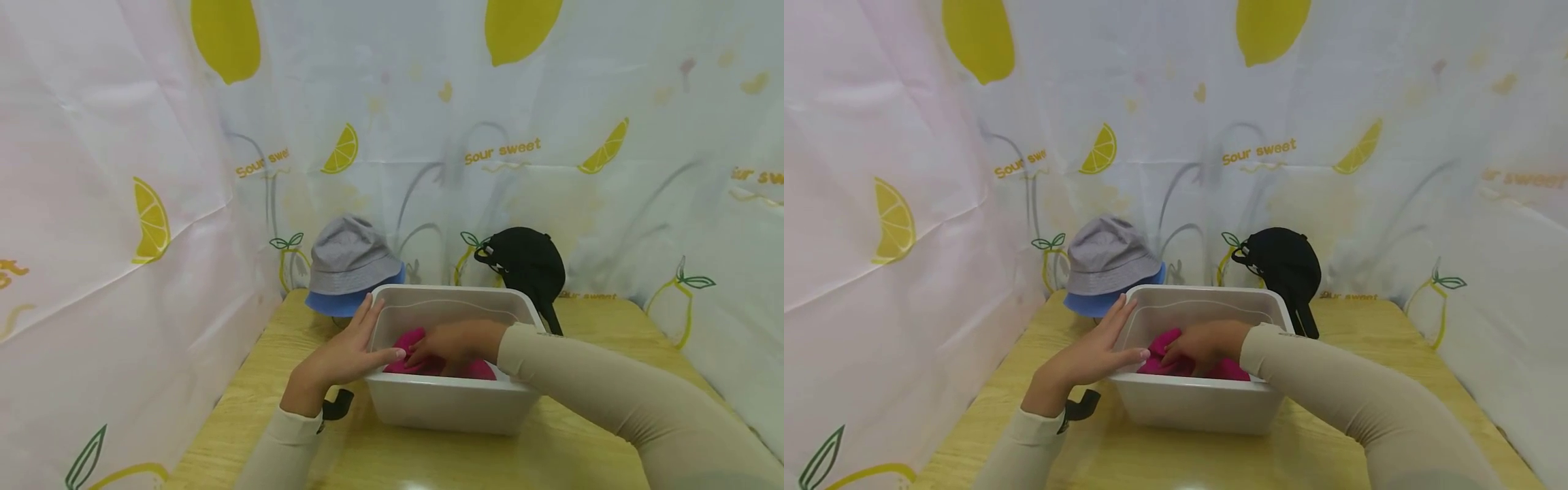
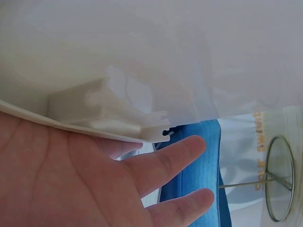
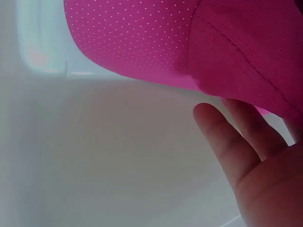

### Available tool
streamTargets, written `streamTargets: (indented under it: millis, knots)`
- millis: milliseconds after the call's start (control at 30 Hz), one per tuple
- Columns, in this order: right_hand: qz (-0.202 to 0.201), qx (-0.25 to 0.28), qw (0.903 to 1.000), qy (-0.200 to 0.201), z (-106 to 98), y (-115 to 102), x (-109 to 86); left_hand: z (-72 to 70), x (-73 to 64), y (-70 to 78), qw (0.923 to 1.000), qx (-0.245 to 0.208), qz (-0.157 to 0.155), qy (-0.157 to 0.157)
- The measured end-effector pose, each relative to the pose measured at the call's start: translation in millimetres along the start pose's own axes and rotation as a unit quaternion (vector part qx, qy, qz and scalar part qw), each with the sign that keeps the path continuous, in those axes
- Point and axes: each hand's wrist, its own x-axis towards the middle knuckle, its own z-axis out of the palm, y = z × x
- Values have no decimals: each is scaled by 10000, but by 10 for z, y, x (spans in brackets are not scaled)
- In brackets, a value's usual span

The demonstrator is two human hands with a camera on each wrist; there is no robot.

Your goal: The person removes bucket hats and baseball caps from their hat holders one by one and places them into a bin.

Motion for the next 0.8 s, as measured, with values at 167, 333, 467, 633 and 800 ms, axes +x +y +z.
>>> streamTargets:
  millis: [167,333,467,633,800]
  knots:
    - [-90,24,9999,-94,33,-9,34,4,0,0,10000,-28,-38,-26]
    - [-144,-70,9998,-154,54,-16,63,4,-1,-8,10000,-37,-26,-23]
    - [-191,-112,9996,-177,82,-12,82,7,-2,-7,10000,-2,-28,-30]
    - [-198,18,9996,-190,117,-7,92,-5,-13,12,10000,-15,-10,-37]
    - [-197,-32,9996,-182,139,-7,90,-6,-11,19,10000,19,16,-46]
